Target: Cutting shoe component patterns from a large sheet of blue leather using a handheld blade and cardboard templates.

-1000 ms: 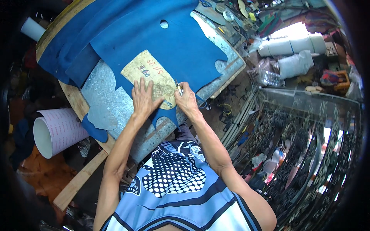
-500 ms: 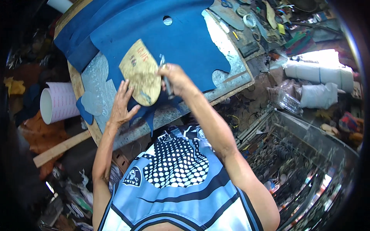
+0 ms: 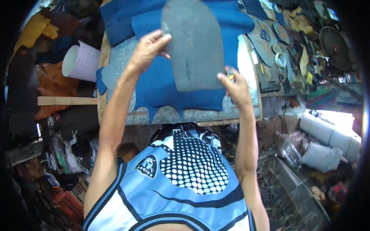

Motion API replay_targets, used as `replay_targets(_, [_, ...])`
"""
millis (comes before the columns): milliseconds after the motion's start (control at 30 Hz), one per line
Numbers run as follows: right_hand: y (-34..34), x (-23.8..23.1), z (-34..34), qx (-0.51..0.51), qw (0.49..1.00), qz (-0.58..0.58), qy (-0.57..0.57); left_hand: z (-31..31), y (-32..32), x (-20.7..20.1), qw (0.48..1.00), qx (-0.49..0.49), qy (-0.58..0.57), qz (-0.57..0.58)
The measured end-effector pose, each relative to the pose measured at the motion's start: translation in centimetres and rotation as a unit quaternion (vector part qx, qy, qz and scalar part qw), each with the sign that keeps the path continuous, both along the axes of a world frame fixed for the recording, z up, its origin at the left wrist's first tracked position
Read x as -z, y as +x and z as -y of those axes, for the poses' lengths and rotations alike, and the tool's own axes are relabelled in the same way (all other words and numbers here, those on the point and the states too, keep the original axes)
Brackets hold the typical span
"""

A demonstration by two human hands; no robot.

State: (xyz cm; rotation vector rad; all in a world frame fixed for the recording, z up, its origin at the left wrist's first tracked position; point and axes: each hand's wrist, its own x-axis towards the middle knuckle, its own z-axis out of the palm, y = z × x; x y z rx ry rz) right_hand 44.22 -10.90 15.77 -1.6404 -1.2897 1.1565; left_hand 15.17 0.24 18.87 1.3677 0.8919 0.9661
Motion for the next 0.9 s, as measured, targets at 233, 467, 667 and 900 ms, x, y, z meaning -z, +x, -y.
replay_targets(233, [-1.6,9.6,3.1,-0.037,0.988,-0.019,-0.151,7.2,-5.1,10.9,0.828,-0.022,0.176,-0.532])
replay_targets(467, [-1.9,12.0,2.6,-0.009,0.99,0.101,-0.099,16.1,-7.9,14.5,0.814,-0.027,0.117,-0.569])
replay_targets(667, [-2.6,9.7,2.8,0.011,0.99,0.059,-0.131,15.0,-8.5,10.6,0.842,-0.129,0.272,-0.448])
replay_targets(900, [-2.8,10.0,2.9,0.011,0.986,0.074,-0.147,16.4,-12.9,3.3,0.803,-0.118,0.344,-0.472])
